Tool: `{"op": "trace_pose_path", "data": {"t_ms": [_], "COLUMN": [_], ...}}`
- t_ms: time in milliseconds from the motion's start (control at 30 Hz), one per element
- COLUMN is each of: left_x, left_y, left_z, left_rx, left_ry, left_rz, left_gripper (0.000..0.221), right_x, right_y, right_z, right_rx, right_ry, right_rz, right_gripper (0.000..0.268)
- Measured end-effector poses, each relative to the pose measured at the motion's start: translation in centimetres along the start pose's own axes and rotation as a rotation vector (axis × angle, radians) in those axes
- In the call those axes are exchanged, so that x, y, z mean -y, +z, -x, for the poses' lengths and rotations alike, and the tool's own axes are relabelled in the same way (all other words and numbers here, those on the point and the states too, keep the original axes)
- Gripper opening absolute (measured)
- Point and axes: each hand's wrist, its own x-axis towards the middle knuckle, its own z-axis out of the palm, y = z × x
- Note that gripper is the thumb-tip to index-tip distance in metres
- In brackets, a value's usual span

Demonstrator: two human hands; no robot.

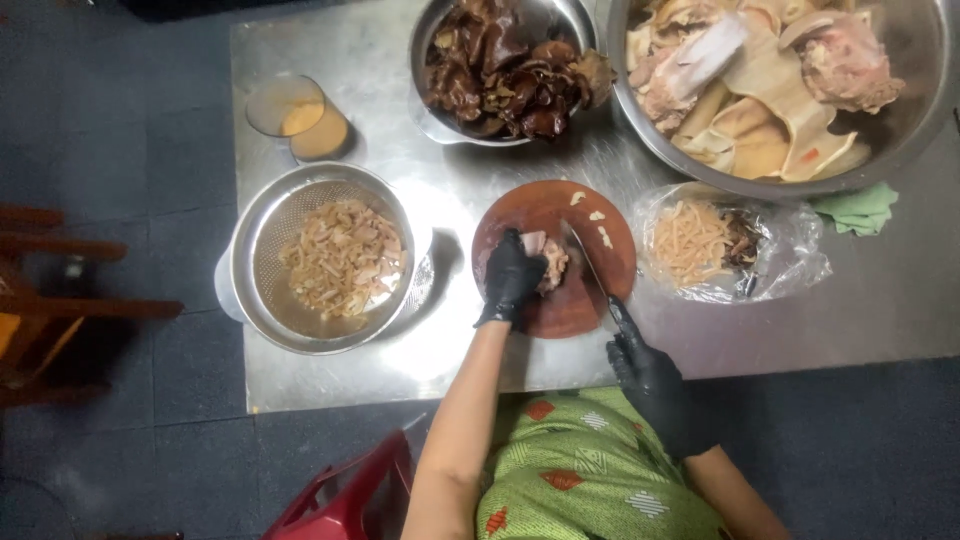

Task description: Slicing cooked meat or offal into thin strips on a wooden cutting board using a knife.

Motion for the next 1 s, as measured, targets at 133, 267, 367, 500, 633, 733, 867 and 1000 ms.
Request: {"op": "trace_pose_path", "data": {"t_ms": [133,267,367,500,633,733,867,1000], "left_x": [-0.4,-2.8,15.7,10.7,5.9,6.2,5.6,2.2], "left_y": [-3.6,-7.7,5.9,4.7,2.8,2.6,2.6,2.0], "left_z": [2.0,3.8,-13.7,-7.8,-0.4,0.2,0.6,3.0], "left_rx": [0.138,0.505,0.178,0.052,-0.282,-0.392,-0.381,-0.374], "left_ry": [0.150,0.463,0.390,0.454,0.531,0.546,0.522,0.501], "left_rz": [0.025,-0.248,-0.448,-0.493,-0.532,-0.473,-0.383,-0.357], "left_gripper": [0.067,0.046,0.055,0.042,0.018,0.025,0.030,0.022], "right_x": [1.5,1.1,0.8,-1.2,-9.1,-5.8,-8.2,-1.2], "right_y": [-1.1,-2.5,-0.2,1.6,7.2,5.1,6.1,1.2], "right_z": [0.6,0.3,0.3,-0.4,-2.8,-1.9,-2.2,-0.5], "right_rx": [-0.060,0.125,-0.120,-0.282,-0.415,-0.357,-0.185,-0.059], "right_ry": [-0.008,-0.012,-0.192,-0.328,-0.545,-0.571,-0.536,-0.449], "right_rz": [-0.057,-0.307,0.051,0.128,0.485,0.587,0.558,0.392], "right_gripper": [0.048,0.060,0.047,0.044,0.044,0.037,0.033,0.033]}}
